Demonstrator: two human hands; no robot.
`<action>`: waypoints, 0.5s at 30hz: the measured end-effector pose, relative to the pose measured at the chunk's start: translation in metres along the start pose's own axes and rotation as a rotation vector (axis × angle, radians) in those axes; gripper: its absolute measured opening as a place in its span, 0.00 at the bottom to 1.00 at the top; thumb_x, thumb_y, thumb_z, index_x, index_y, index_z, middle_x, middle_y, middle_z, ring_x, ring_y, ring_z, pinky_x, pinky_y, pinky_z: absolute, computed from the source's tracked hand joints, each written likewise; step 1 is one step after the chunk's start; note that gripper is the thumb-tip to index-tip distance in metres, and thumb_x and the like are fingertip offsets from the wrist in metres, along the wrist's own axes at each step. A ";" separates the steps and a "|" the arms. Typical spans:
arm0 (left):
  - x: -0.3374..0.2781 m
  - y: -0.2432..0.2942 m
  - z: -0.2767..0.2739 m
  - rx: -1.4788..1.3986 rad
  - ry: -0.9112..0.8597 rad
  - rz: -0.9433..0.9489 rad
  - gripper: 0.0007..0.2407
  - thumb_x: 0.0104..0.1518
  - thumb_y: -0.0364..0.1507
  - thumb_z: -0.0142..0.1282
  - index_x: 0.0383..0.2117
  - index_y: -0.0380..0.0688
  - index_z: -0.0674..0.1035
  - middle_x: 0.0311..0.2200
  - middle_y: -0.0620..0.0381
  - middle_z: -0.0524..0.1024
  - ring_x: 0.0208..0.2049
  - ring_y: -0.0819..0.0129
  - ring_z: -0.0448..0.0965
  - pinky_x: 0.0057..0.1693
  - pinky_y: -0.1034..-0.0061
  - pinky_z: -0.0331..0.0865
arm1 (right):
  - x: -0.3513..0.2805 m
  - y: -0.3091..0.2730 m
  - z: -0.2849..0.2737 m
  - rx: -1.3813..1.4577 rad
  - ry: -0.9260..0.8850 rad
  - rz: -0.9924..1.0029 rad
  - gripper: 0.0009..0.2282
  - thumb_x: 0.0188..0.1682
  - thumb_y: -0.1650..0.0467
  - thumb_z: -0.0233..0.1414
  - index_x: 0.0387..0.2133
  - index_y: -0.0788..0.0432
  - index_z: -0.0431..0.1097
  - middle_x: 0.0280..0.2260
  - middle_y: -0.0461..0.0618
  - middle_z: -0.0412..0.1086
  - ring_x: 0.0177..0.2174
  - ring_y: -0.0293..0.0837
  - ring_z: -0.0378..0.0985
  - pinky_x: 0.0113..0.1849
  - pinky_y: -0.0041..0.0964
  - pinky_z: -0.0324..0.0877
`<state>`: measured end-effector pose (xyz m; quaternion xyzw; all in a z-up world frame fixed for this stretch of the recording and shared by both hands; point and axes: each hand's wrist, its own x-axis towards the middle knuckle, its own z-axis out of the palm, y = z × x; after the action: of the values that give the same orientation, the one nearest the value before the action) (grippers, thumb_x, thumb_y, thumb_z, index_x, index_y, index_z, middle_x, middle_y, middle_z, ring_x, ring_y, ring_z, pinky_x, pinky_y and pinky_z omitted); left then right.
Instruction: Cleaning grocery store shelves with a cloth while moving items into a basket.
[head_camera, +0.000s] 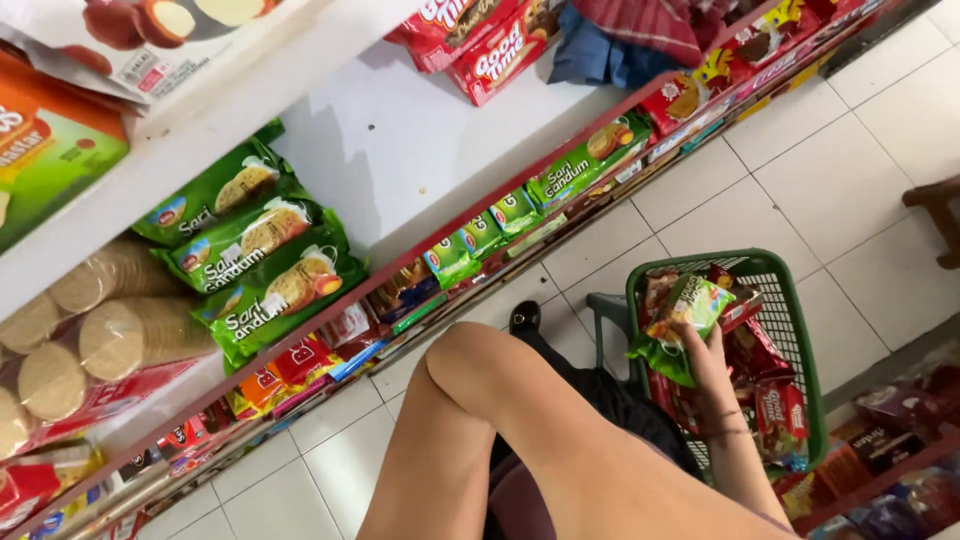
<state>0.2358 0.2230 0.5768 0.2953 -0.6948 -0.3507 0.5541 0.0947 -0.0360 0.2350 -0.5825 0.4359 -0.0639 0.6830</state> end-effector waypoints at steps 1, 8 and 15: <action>-0.001 0.006 -0.006 0.005 0.003 -0.002 0.18 0.71 0.39 0.51 0.59 0.45 0.66 0.64 0.54 0.62 0.65 0.60 0.65 0.70 0.73 0.57 | -0.005 -0.009 0.006 -0.005 -0.017 0.040 0.26 0.50 0.66 0.53 0.63 0.58 0.56 0.52 0.53 0.69 0.46 0.45 0.74 0.42 0.41 0.73; 0.015 0.027 -0.074 0.121 -0.025 0.026 0.10 0.70 0.33 0.55 0.53 0.48 0.73 0.59 0.51 0.69 0.61 0.61 0.73 0.66 0.74 0.67 | 0.013 -0.025 0.011 0.009 -0.058 -0.055 0.24 0.53 0.65 0.52 0.61 0.62 0.60 0.52 0.52 0.70 0.49 0.41 0.73 0.50 0.37 0.67; 0.006 -0.081 -0.189 1.222 0.679 -1.076 0.23 0.59 0.46 0.54 0.48 0.37 0.78 0.46 0.41 0.78 0.47 0.48 0.80 0.51 0.54 0.74 | -0.026 -0.097 0.023 0.098 -0.122 0.032 0.27 0.48 0.67 0.48 0.64 0.54 0.56 0.52 0.52 0.67 0.48 0.45 0.72 0.45 0.45 0.70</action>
<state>0.4210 0.1407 0.5406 0.9155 -0.3255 -0.0246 0.2354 0.1350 -0.0341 0.3295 -0.5441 0.3992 -0.0386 0.7370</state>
